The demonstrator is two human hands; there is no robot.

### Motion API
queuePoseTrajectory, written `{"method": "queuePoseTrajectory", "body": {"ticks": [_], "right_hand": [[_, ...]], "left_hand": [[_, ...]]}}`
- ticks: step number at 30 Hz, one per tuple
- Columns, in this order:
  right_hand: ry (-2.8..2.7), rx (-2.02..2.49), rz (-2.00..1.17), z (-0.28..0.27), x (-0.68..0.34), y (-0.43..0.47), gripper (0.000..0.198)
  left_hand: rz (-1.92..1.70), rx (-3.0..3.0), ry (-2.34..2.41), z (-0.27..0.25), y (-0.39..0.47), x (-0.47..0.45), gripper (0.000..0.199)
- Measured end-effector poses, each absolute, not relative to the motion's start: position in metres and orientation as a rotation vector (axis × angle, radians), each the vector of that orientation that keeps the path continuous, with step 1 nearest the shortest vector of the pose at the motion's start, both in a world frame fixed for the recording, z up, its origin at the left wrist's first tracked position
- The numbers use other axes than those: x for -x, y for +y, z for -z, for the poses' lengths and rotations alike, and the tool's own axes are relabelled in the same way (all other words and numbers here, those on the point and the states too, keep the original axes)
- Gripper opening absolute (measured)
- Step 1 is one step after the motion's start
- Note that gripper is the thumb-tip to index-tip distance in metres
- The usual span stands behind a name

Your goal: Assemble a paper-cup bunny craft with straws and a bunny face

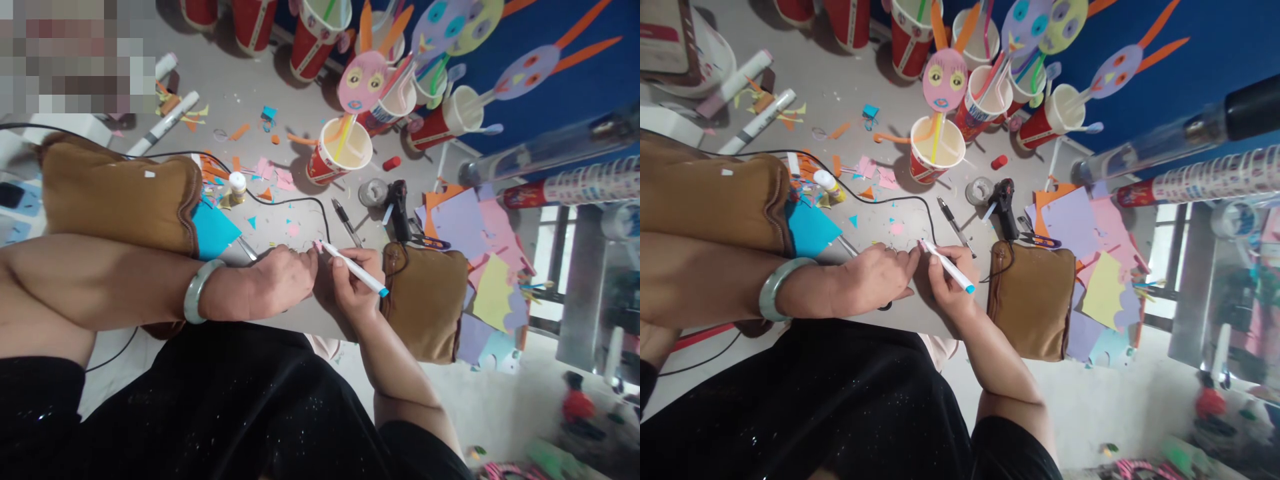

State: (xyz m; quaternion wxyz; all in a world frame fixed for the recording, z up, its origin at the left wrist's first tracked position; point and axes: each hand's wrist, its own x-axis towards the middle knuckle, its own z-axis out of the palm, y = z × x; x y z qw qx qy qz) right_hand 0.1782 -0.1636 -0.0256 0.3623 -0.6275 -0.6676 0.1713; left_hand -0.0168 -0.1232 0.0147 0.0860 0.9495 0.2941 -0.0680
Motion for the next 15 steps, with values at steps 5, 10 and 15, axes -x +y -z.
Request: {"method": "queuePoseTrajectory", "body": {"ticks": [5,10,15], "right_hand": [[-1.743,1.612,-0.293,0.018,-0.177,-0.158,0.013],[-1.779,1.583,-0.275,0.020,-0.176,-0.157,0.013],[-1.799,1.533,-0.260,0.022,-0.176,-0.156,0.007]], "left_hand": [[0.333,-2.703,0.857,-0.027,-0.117,0.011,0.057],[0.364,-2.678,0.840,-0.032,-0.114,0.011,0.061],[0.304,-2.722,0.837,-0.028,-0.116,0.013,0.056]]}}
